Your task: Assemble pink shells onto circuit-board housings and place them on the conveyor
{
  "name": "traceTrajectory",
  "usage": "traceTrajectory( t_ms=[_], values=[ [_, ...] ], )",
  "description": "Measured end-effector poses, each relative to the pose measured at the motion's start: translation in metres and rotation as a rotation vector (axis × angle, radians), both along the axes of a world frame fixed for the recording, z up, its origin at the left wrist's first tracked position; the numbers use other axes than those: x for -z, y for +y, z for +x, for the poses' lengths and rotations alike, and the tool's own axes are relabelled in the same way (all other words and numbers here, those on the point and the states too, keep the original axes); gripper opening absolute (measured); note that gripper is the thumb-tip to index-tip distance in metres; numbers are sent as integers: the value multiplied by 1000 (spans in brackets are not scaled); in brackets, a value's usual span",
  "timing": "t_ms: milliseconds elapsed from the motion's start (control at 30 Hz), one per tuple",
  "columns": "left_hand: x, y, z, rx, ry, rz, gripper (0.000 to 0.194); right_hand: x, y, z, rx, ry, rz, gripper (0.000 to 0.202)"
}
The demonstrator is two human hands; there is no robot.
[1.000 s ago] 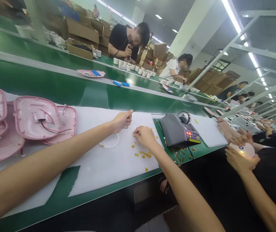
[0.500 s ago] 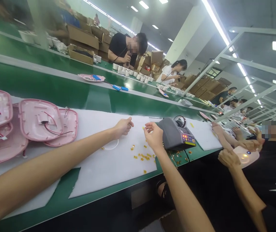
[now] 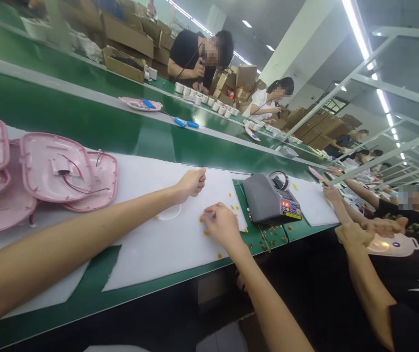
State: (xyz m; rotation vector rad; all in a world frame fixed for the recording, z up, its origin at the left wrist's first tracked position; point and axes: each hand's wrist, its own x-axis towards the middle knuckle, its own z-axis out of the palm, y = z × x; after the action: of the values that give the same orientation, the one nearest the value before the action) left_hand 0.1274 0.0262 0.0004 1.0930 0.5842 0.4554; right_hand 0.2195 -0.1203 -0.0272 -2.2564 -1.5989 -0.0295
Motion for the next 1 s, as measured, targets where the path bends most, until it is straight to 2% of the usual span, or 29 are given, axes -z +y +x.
traceTrajectory(
  t_ms=[100, 233, 333, 433, 500, 600, 667, 767, 833, 933, 1000],
  values=[
    [3, -3, 1, 27, 24, 8, 41, 7, 5, -1, 21, 0, -86, 9],
    [5, -3, 2, 36, 67, 43, 40, 5, 9, -5, 3, -28, -123, 12],
    [7, -2, 2, 30, 90, 91, 40, 2, 5, -3, -77, 174, -110, 10],
    [10, -8, 2, 67, 125, 133, 41, -4, 5, 1, 10, 422, 174, 16],
    [12, -16, 3, 147, 129, 150, 44, -11, 9, -1, 113, 405, 389, 21],
    [12, -25, 4, 246, 78, 170, 46, -21, 16, -7, 115, 270, 492, 18],
    [11, -24, 3, 231, 40, 183, 44, -25, 16, -11, 64, 245, 476, 15],
    [10, -12, 3, 122, 20, 180, 40, -22, 6, -9, 37, 274, 451, 21],
    [9, -4, 4, 66, 31, 160, 38, -13, -1, -6, 33, 243, 328, 23],
    [9, 3, 6, 55, 68, 133, 39, 3, -7, -3, -30, 141, 26, 21],
    [10, 1, 6, 70, 96, 127, 40, 12, -8, -5, -53, 58, -29, 15]
  ],
)
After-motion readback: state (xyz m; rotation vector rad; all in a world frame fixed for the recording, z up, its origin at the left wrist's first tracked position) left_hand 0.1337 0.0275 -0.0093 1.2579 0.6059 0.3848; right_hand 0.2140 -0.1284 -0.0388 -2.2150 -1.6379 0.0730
